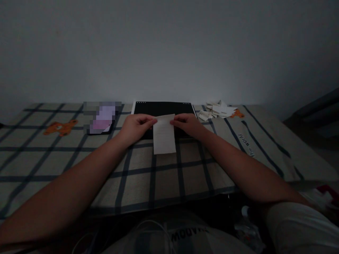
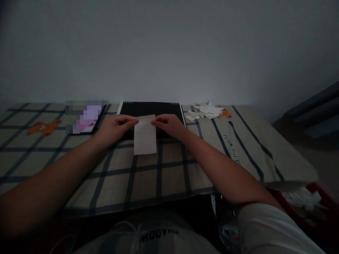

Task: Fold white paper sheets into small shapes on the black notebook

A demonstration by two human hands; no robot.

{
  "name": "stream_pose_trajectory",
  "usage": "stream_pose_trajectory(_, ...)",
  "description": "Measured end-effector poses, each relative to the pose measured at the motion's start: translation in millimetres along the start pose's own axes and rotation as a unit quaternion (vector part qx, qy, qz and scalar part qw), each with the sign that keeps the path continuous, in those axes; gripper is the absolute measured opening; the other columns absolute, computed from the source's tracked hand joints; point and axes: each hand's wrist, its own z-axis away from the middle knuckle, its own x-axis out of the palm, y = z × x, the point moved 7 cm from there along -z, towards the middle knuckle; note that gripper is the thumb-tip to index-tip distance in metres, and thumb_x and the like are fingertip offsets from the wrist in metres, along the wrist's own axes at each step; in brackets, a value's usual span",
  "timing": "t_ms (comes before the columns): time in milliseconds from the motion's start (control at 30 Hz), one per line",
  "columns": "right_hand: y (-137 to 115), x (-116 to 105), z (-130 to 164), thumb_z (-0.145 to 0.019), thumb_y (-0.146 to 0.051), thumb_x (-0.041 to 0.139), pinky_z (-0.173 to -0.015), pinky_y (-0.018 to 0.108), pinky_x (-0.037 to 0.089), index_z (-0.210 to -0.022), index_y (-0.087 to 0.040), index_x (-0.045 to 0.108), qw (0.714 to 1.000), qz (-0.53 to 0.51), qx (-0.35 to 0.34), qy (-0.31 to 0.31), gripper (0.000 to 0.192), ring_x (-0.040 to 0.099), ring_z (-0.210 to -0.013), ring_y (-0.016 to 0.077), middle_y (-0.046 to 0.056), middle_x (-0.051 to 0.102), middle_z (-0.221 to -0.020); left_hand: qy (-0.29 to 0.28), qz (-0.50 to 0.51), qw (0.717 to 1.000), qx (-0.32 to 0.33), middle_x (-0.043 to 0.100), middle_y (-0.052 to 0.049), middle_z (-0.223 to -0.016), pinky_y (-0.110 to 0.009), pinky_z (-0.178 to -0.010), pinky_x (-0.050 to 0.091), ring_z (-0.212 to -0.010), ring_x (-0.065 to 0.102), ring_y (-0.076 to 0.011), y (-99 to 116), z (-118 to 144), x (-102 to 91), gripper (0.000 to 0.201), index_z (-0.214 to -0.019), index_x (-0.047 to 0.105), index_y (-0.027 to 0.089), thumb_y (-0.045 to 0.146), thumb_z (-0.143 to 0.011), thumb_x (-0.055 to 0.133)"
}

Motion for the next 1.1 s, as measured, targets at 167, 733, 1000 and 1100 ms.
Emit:
stream_pose_trajectory(167,4,-4,1,-0.086,-0.046,0.069,-0.08,0.035,0.052,-0.091,-0.019,0.077,1.0,0.0,0.008,0.003,0.029,0.067,-0.084,0.0196,0.006,0.076,-0.091,0.019,0.009,1.0,0.009,0.079,-0.006,-0.086,-0.03,-0.074,0.055,-0.08,0.07,-0.0198,4,4,0.7,0.032,-0.094,0.081,0.019,0.047,-0.082,0.075)
stream_pose_trajectory(733,2,-12,1,-0.087,-0.047,0.068,-0.074,0.034,0.05,-0.081,-0.019,0.075,0.999,0.021,0.004,0.03,0.029,0.065,-0.076,0.0185,0.004,0.074,-0.08,-0.063,0.053,0.996,-0.015,0.079,-0.006,-0.088,-0.027,-0.066,0.053,-0.07,0.066,-0.0155,-3,3,13.8,0.036,-0.102,0.081,0.019,0.049,-0.082,0.074)
stream_pose_trajectory(1000,3,-5,2,-0.084,-0.047,0.071,-0.08,0.035,0.053,-0.093,-0.019,0.076,0.999,-0.043,0.019,-0.005,0.029,0.068,-0.08,0.0183,0.004,0.077,-0.09,-0.028,0.011,1.0,-0.005,0.076,-0.004,-0.077,-0.026,-0.065,0.052,-0.069,0.066,-0.0156,-4,0,3.9,0.029,-0.089,0.081,0.019,0.047,-0.082,0.074)
stream_pose_trajectory(1100,3,-4,3,-0.085,-0.044,0.07,-0.081,0.035,0.053,-0.089,-0.019,0.076,1.0,-0.023,0.014,-0.013,0.027,0.068,-0.08,0.0183,0.005,0.076,-0.087,-0.002,0.011,1.0,-0.001,0.076,-0.004,-0.077,-0.027,-0.065,0.052,-0.07,0.066,-0.0169,-2,2,1.2,0.033,-0.088,0.081,0.019,0.05,-0.081,0.075)
